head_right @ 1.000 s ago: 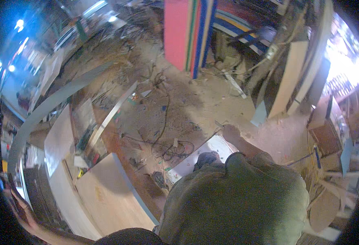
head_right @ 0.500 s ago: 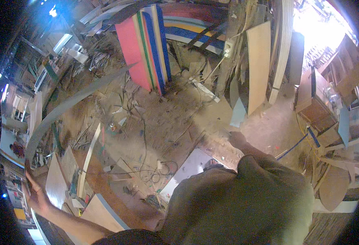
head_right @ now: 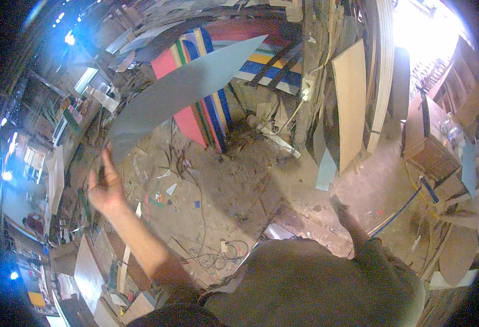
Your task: The person applies a liquid finish to a dark wooden board using a sponge, then flips the board and repeats the process on the lighter side. They pour more finish from a bottle onto the board and spread it evenly across the surface.
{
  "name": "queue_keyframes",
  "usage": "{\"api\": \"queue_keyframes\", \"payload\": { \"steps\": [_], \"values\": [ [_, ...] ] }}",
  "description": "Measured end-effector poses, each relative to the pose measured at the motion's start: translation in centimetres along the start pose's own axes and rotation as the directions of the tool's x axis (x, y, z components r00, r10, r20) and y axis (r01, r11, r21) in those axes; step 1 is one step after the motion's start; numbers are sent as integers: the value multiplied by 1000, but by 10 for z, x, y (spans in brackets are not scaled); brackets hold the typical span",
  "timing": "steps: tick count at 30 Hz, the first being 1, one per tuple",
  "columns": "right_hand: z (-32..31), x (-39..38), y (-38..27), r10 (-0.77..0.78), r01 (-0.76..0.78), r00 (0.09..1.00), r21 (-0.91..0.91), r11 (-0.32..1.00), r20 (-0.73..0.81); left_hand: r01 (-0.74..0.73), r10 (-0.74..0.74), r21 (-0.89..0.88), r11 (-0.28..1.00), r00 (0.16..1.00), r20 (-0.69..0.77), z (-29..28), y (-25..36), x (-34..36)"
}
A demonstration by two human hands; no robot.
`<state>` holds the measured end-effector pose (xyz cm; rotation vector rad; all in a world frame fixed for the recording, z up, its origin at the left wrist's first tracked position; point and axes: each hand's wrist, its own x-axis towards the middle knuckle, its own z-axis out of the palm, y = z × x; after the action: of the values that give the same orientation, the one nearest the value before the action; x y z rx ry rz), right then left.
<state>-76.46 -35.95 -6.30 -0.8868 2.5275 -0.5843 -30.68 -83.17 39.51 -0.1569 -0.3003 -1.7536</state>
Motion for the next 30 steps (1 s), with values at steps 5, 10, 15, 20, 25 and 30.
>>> {"api": "queue_keyframes", "payload": {
  "steps": [5,10,15,20,25,30],
  "values": [
    [-20,-26,-19,246,-238,968,117,964,-51,-133,152,165,977,982,-108,-40,-95,85],
    [-30,-43,-4,342,-342,940,45,939,2,-87,125,132,987,940,-318,-52,-191,138],
    [-29,-28,25,338,-338,941,21,941,-25,-167,241,285,944,939,-247,-64,-256,178],
    [-26,-6,123,326,-330,943,-69,942,-64,-276,394,503,819,908,-143,-60,-329,200],
    [-74,67,143,478,-476,877,-50,878,44,-283,380,403,871,906,-184,-27,-370,210],
    [-102,119,168,469,-469,882,15,883,-45,-226,284,340,913,950,-131,-27,-414,219]
  ]
}}
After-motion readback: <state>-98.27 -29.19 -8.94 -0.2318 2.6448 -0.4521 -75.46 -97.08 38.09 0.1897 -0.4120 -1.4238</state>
